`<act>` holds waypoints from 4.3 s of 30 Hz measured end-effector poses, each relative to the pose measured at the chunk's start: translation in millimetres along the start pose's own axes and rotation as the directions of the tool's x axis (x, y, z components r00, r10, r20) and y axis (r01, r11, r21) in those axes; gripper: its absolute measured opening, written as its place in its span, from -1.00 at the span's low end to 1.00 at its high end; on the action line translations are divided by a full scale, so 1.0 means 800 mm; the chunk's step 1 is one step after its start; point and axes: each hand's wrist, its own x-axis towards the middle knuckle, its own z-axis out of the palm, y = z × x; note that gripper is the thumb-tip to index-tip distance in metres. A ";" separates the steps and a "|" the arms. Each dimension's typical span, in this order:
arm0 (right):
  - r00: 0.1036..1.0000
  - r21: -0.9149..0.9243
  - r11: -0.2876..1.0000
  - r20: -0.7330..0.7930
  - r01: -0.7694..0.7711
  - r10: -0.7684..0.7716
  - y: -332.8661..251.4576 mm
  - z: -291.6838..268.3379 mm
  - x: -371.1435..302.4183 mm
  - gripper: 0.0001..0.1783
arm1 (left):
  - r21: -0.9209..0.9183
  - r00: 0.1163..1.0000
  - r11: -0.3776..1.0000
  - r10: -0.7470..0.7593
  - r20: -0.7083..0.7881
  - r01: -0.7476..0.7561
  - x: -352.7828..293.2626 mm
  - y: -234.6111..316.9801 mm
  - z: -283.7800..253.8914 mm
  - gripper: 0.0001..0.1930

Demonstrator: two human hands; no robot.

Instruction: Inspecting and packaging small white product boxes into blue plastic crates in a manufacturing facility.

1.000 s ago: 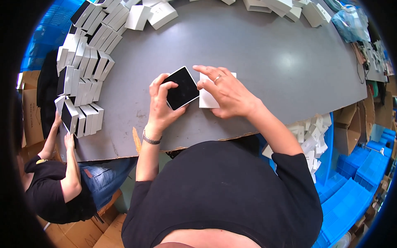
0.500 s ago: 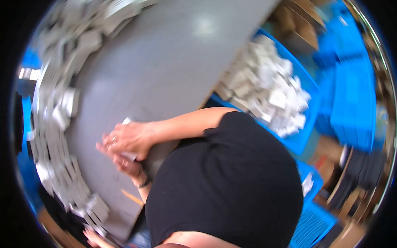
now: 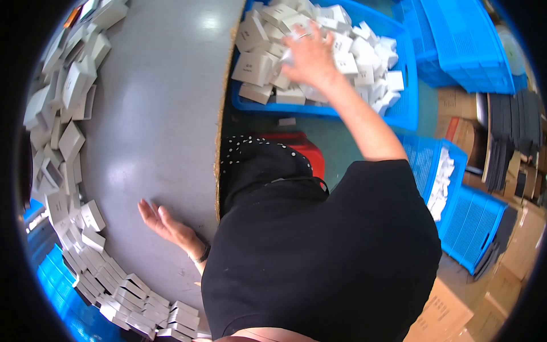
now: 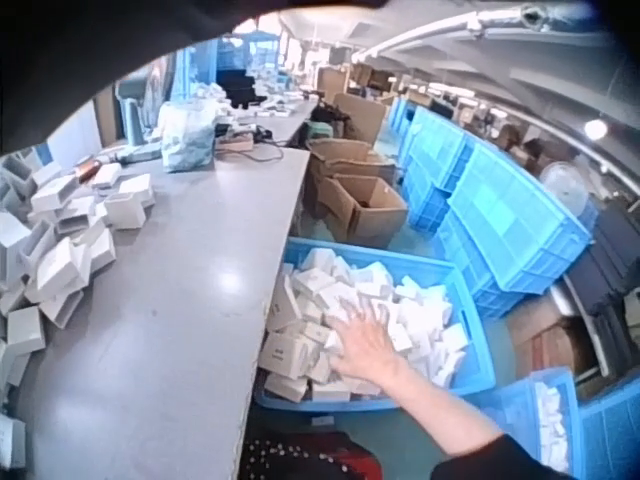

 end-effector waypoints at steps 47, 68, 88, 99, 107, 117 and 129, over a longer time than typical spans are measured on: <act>0.964 0.406 0.879 0.183 -0.252 0.192 0.145 0.217 -0.013 -0.57 | 0.180 0.684 0.974 -0.036 0.729 -0.140 0.112 -0.087 0.581 0.04; 0.994 0.379 0.924 -0.068 -0.055 0.087 0.168 0.214 -0.127 -0.37 | -0.187 0.040 0.844 0.239 0.970 -0.503 0.027 0.032 0.713 -0.21; 0.801 0.291 0.797 -0.141 -0.529 0.582 0.138 0.279 -0.299 -0.83 | -0.086 0.317 0.482 0.689 0.652 -0.872 0.193 0.137 0.522 -0.43; 0.797 0.120 0.789 0.137 -0.603 0.588 0.152 0.299 -0.261 -0.77 | 0.093 0.715 0.798 0.474 0.515 -0.596 0.224 0.087 0.452 -0.50; 0.833 0.121 0.825 0.033 -0.551 0.552 0.157 0.309 -0.266 -0.76 | 0.027 0.747 0.851 0.446 0.492 -0.525 0.233 0.082 0.455 -0.59; 0.840 0.196 0.842 -0.120 -0.503 0.529 0.161 0.305 -0.266 -0.80 | 0.175 0.706 0.756 0.467 0.533 -0.631 0.222 0.092 0.461 -0.64; 0.798 0.326 0.797 -0.170 -0.509 0.579 0.151 0.298 -0.270 -0.82 | 0.196 0.654 0.749 0.381 0.654 -0.633 0.114 0.008 0.565 -0.43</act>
